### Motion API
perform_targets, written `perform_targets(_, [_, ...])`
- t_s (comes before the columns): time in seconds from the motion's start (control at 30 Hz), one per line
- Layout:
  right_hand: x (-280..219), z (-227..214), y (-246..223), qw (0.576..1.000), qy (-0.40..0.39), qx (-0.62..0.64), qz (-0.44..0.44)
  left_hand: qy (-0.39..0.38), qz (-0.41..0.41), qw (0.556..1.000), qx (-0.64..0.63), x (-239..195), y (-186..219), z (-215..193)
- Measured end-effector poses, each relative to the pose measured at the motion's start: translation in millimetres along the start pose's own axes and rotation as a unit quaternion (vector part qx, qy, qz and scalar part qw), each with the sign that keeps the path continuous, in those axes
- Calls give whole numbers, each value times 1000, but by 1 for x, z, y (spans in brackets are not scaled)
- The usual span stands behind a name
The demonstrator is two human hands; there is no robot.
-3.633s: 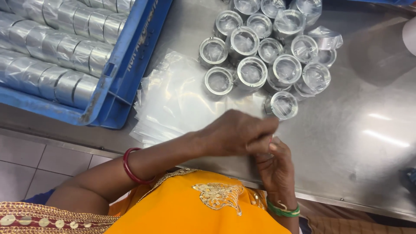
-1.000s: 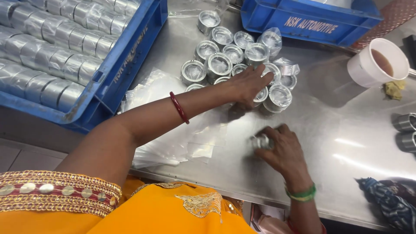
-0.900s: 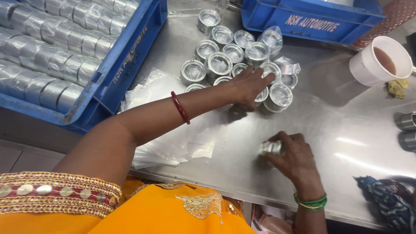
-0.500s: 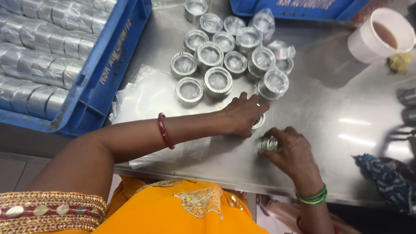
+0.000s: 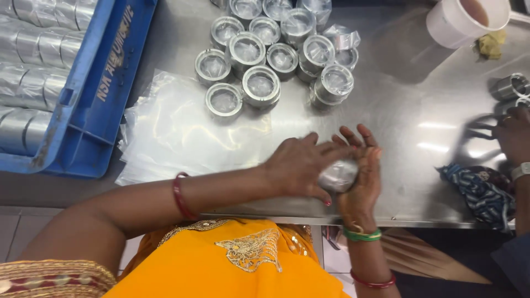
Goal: Packing cylindrical metal parts into small plastic bags and organizing them into blue storage crates on a metal table.
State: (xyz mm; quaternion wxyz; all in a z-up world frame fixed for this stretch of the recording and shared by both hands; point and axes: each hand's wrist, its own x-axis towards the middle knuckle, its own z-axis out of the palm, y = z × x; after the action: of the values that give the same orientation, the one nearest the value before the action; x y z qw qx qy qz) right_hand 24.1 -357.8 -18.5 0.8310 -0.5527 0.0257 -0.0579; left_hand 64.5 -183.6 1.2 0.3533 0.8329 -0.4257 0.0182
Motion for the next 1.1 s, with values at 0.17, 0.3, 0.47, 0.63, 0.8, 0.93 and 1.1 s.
perform_targets(0.17, [19, 13, -2, 994, -104, -32, -3, -85, -125, 982, 115, 4, 7, -6])
perform_targets(0.3, [84, 26, -22, 885, -87, -426, -166, -46, -117, 986, 108, -3, 5, 2])
perform_targets(0.47, [143, 59, -21, 520, -149, -806, -239, -3, -131, 985, 111, -10, 2, 11])
perform_targets(0.63, [127, 8, -21, 655, -210, -675, -265, 19, -185, 978, 94, -16, -10, -5])
perform_targets(0.8, [66, -50, -12, 766, -143, -583, -230, 1, -225, 972, 64, -2, -22, 6])
perform_targets(0.93, [24, -43, -7, 847, -139, -483, -172, -6, -173, 984, 44, 10, -27, 16])
perform_targets(1.1, [13, -15, -43, 731, -233, -584, -266, -73, -104, 991, -31, 2, -52, 12])
